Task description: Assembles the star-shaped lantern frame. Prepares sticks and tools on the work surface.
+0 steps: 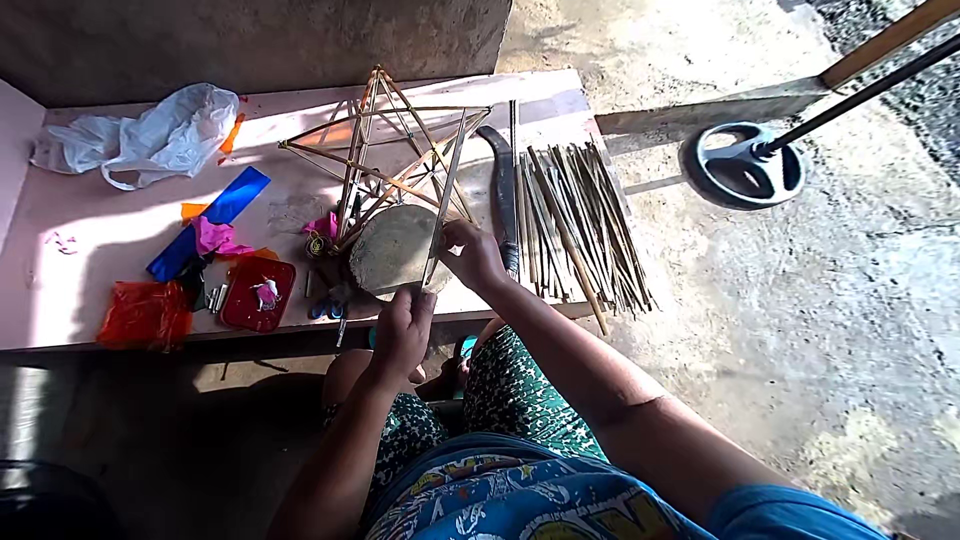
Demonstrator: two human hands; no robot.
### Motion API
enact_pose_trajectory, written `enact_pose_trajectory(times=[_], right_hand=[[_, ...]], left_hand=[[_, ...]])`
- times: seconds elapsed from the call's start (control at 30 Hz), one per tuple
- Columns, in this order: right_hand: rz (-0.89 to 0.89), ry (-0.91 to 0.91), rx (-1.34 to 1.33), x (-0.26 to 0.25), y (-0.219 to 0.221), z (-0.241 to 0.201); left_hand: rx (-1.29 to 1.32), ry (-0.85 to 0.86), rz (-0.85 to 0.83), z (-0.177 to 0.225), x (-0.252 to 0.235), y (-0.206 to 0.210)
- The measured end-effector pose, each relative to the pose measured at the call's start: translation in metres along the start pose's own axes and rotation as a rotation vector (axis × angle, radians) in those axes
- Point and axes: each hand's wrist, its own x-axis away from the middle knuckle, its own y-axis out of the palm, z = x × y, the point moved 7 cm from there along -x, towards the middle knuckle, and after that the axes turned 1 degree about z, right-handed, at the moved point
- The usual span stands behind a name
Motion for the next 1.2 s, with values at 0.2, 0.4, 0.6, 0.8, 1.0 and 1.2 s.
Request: enact_pose_trajectory(times=[0.2,0.4,0.6,0.8,1.0,1.2], right_hand=[[0.008,0.015,-0.021,-0.002,0.002,0.001],[0.031,0.045,-0.053,-0.002,0.004,0.001],[0.034,0.063,-0.073,0.0,0.004,-0.001],[-0.002,0.003,-0.05,0.001,0.009,0.002],[-0.226,0.144,0.033,0.004,0.027,0.016],[-0.192,0.03,0.058,0.0,0.022,0.007]], left_hand=[[-0.021,0.034,0.003,0.004,0.001,-0.001],[-0.056,0.089,0.023,0.01,0.001,-0.002],[-0.081,0.006,0.03,0.002,-0.002,-0.004],[-0.132,-0.038,-0.009,0.001,-0.002,-0.006],[-0.167,-0.071,-0.009,0.002,-0.005,-0.004],[-0.18,-0.024,0.006,0.009,-0.002,-0.011]])
